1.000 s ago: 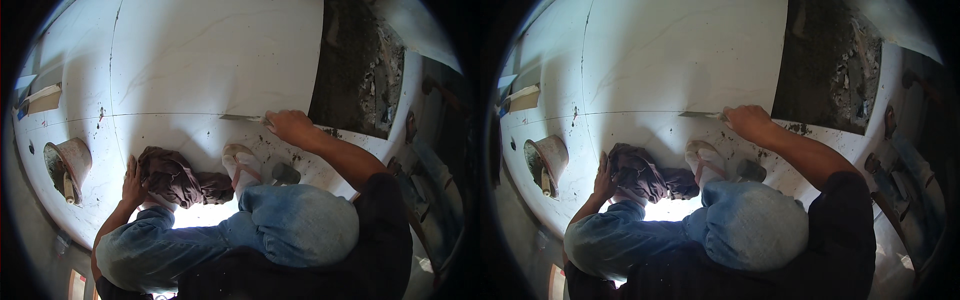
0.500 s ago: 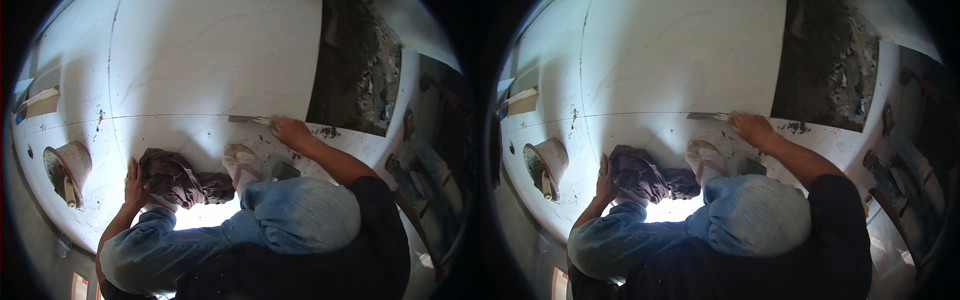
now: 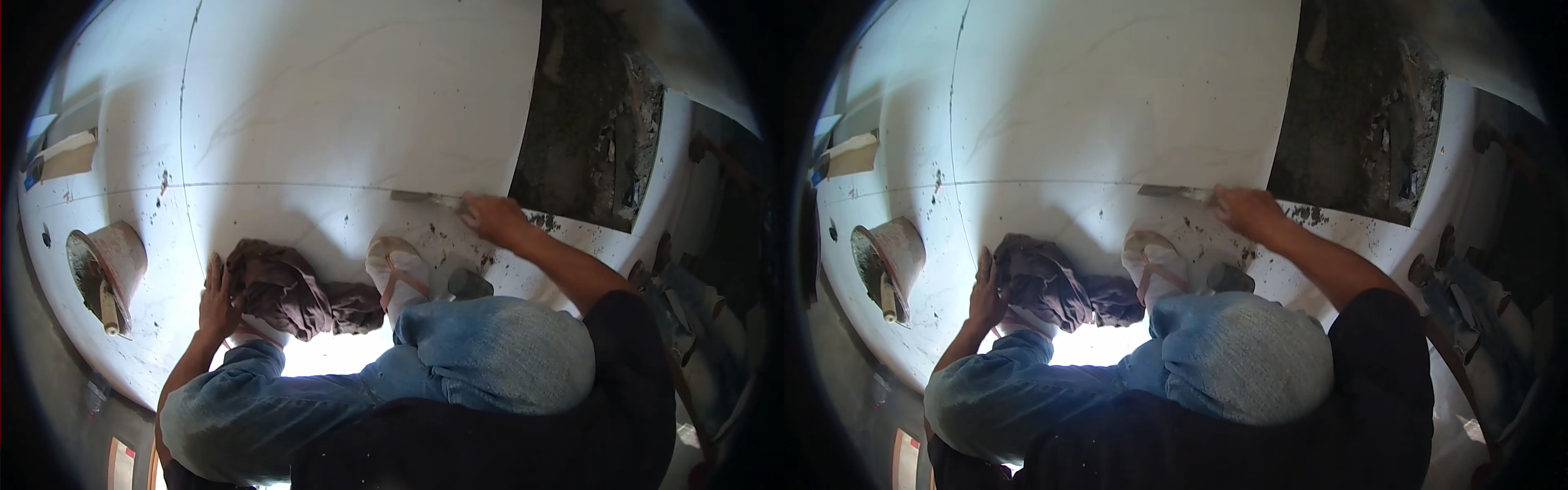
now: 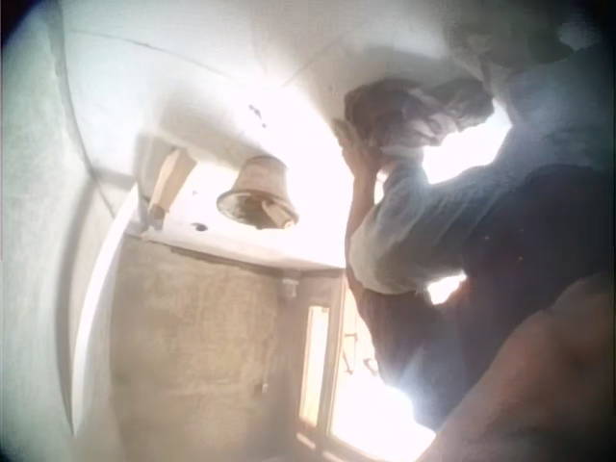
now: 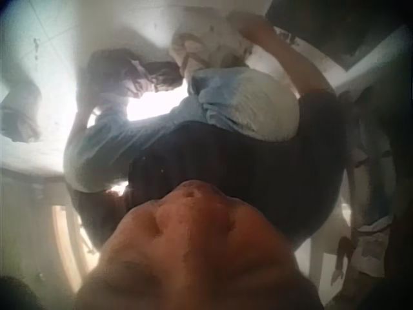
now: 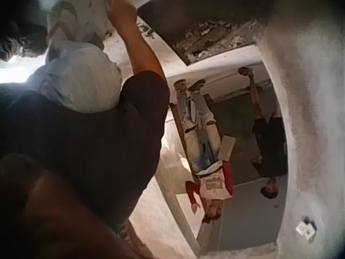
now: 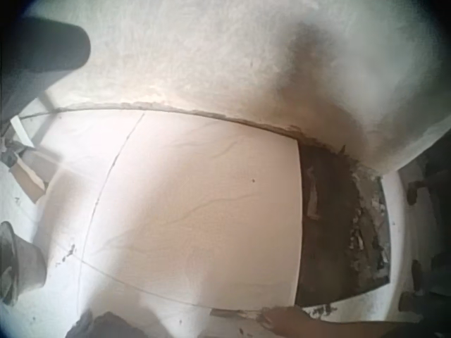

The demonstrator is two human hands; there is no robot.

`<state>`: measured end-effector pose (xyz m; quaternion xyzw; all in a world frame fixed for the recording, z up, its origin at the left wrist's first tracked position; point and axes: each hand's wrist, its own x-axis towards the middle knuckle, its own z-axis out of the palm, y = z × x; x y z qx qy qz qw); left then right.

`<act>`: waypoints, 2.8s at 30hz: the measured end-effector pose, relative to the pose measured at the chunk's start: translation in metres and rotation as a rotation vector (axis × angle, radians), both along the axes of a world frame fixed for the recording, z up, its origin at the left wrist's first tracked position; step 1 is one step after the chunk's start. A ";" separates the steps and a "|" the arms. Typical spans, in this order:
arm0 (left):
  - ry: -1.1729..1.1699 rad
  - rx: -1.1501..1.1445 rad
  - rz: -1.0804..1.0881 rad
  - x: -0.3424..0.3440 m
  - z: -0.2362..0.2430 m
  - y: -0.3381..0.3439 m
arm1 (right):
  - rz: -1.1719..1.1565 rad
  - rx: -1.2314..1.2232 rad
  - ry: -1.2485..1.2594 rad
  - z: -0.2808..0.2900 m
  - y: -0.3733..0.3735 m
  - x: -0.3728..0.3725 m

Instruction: The person installs floor tiles by applying mortar with a trowel, placing tiles onto the wet surface, tapping them into place with a rubber mallet, and wiping away excess grout with a cloth.

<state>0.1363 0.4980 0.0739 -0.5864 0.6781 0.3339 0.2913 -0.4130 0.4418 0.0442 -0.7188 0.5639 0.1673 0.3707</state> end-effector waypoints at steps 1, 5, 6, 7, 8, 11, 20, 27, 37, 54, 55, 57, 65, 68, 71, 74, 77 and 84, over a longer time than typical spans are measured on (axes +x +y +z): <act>0.012 -0.028 -0.002 0.002 -0.002 -0.002 | 0.008 0.005 -0.002 0.000 0.000 -0.003; 0.015 -0.008 -0.012 0.003 0.005 0.000 | 0.034 0.087 0.074 0.006 -0.001 -0.009; 0.015 -0.004 -0.005 0.004 0.004 0.003 | 0.035 0.074 0.065 0.003 0.003 -0.016; 0.021 -0.013 0.001 0.005 0.003 0.004 | 0.037 0.053 0.055 0.003 0.001 -0.018; 0.027 -0.022 0.007 0.007 0.002 0.005 | 0.045 0.049 0.056 0.004 0.001 -0.018; 0.049 -0.060 0.002 0.011 0.001 0.005 | 0.019 0.028 0.078 0.010 0.009 -0.022; 0.014 -0.061 0.006 0.007 -0.002 0.005 | 0.017 0.143 0.159 0.051 -0.008 -0.011; 0.075 -0.109 -0.065 0.010 -0.011 0.001 | -0.008 0.136 0.073 0.042 0.003 -0.032; 0.064 -0.040 -0.061 0.014 0.001 -0.001 | -0.027 0.120 0.189 0.079 -0.007 0.004; 0.377 -0.353 -0.388 -0.195 -0.034 -0.070 | -0.103 0.160 0.101 0.080 0.004 0.004; 0.355 -0.354 -0.366 -0.204 -0.046 -0.064 | -0.114 0.168 0.116 0.086 -0.003 -0.006; 0.332 -0.434 -0.432 -0.199 -0.075 -0.052 | 0.034 0.204 0.115 0.110 -0.014 -0.037; 0.297 -0.507 -0.393 -0.200 -0.083 -0.042 | -0.931 -0.054 -0.088 0.222 0.072 -0.158; 0.385 -0.588 -0.334 -0.241 -0.082 -0.042 | -1.099 -0.153 0.014 0.151 0.111 -0.156; 0.346 -0.513 -0.676 -0.277 -0.078 -0.065 | -1.319 -0.191 -0.117 0.099 0.141 -0.121; 0.493 -0.423 -0.756 -0.301 -0.068 -0.086 | -1.360 -0.169 -0.138 0.083 0.150 -0.092; 0.556 -0.380 -0.882 -0.336 -0.063 -0.086 | -1.327 -0.215 -0.072 0.046 0.163 -0.096; 0.489 -0.418 -0.681 -0.296 -0.061 -0.092 | -1.527 -0.653 0.226 -0.007 0.198 -0.080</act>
